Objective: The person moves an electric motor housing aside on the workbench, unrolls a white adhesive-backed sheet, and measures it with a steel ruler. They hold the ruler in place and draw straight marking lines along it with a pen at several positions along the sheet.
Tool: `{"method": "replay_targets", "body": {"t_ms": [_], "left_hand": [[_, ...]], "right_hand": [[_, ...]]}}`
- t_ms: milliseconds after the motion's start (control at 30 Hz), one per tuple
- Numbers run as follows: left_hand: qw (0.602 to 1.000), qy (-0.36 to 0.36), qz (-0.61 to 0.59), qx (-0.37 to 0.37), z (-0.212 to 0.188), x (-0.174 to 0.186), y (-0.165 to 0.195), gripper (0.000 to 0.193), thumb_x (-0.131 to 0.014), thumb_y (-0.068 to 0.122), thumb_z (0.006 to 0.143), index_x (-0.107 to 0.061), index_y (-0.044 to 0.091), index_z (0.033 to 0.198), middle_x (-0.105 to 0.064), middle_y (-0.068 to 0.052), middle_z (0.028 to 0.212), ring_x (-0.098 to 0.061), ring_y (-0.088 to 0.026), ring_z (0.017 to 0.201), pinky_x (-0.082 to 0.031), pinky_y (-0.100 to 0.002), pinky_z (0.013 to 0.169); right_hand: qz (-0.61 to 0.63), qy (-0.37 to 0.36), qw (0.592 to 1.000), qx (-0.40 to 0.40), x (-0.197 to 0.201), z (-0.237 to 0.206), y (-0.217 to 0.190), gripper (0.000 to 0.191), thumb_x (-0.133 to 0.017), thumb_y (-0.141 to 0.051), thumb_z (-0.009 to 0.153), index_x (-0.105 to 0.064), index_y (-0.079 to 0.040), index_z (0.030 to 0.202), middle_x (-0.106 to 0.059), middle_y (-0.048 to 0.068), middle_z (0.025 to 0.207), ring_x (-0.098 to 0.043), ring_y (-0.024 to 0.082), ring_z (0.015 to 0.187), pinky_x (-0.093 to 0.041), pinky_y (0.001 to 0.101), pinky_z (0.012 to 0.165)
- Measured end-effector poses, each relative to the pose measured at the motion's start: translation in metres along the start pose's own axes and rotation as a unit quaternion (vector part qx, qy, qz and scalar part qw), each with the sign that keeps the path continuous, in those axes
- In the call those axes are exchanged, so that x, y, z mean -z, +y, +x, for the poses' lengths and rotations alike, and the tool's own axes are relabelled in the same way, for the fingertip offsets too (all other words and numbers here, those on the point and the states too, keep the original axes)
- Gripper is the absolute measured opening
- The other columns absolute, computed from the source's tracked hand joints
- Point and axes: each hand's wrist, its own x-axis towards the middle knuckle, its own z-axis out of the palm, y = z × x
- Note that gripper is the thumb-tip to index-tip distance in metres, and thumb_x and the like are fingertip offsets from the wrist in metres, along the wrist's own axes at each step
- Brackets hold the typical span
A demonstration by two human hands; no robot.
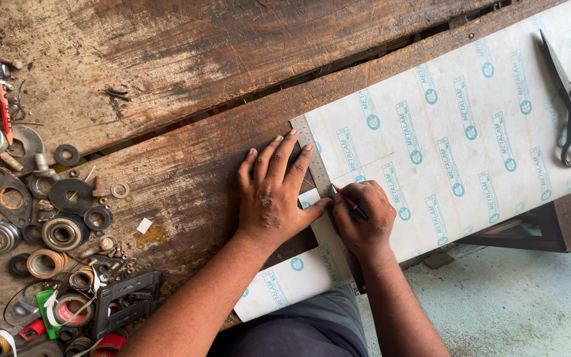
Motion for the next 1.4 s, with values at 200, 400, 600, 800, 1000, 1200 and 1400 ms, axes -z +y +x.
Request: {"method": "replay_targets", "body": {"t_ms": [200,400,600,800,1000,1200,1400], "left_hand": [[1.0,0.002,-0.004,0.0,-0.001,0.001,0.0,0.091,-0.083,0.062,0.075,-0.053,0.014,0.146,-0.038,-0.015,0.158,-0.036,-0.033,0.146,-0.022,-0.068,0.117],[1.0,-0.004,-0.001,0.003,0.0,0.0,0.001,0.091,-0.084,0.061,0.075,-0.053,0.015,0.146,-0.038,-0.015,0.158,-0.036,-0.032,0.146,-0.022,-0.068,0.117],[1.0,0.0,0.0,-0.001,-0.001,0.0,0.001,0.091,-0.083,0.061,0.076,-0.052,0.014,0.147,-0.038,-0.015,0.158,-0.036,-0.032,0.146,-0.022,-0.068,0.117],[1.0,0.003,-0.005,-0.003,0.0,-0.001,0.001,0.091,-0.083,0.061,0.076,-0.052,0.014,0.147,-0.038,-0.016,0.158,-0.036,-0.033,0.146,-0.022,-0.068,0.117],[1.0,-0.002,-0.001,-0.002,-0.001,-0.002,0.0,0.09,-0.081,0.062,0.076,-0.052,0.015,0.147,-0.039,-0.016,0.158,-0.037,-0.033,0.146,-0.022,-0.068,0.117],[1.0,0.016,0.008,-0.014,-0.001,-0.001,0.0,0.087,-0.076,0.067,0.082,-0.053,0.015,0.147,-0.039,-0.017,0.158,-0.038,-0.035,0.145,-0.022,-0.068,0.117],[1.0,0.012,-0.009,-0.014,0.002,0.006,0.005,0.087,-0.079,0.064,0.078,-0.055,0.013,0.145,-0.041,-0.018,0.155,-0.038,-0.037,0.143,-0.023,-0.069,0.115]], "right_hand": [[-0.019,0.002,1.0,0.013,0.0,0.0,-0.002,0.015,-0.074,0.002,0.084,-0.063,-0.004,0.094,-0.068,0.01,0.083,-0.068,0.021,0.075,-0.055,0.0331,0.066],[-0.048,-0.002,0.998,0.035,-0.001,0.0,-0.004,0.016,-0.075,0.001,0.084,-0.063,-0.005,0.094,-0.068,0.009,0.082,-0.068,0.022,0.079,-0.054,0.0336,0.067],[-0.049,-0.002,0.998,0.043,0.0,-0.001,-0.002,0.017,-0.075,0.001,0.084,-0.063,-0.005,0.094,-0.068,0.009,0.082,-0.067,0.022,0.081,-0.055,0.0339,0.067],[-0.047,-0.004,0.998,0.042,-0.002,-0.003,0.002,0.016,-0.075,0.0,0.086,-0.063,-0.006,0.094,-0.067,0.008,0.081,-0.068,0.021,0.08,-0.055,0.0331,0.067],[-0.054,-0.001,0.998,0.044,-0.002,-0.003,0.002,0.015,-0.074,0.001,0.085,-0.063,-0.006,0.093,-0.067,0.008,0.081,-0.067,0.021,0.079,-0.055,0.0343,0.067],[0.066,0.066,0.994,-0.062,0.006,-0.012,0.009,0.011,-0.071,0.005,0.088,-0.065,0.0,0.097,-0.067,0.013,0.086,-0.064,0.02,0.075,-0.052,0.0336,0.07],[0.41,0.063,0.888,-0.199,0.117,-0.062,0.04,0.015,-0.062,-0.002,0.1,-0.064,0.005,0.114,-0.069,0.019,0.105,-0.07,0.029,0.097,-0.057,0.0415,0.089]]}}
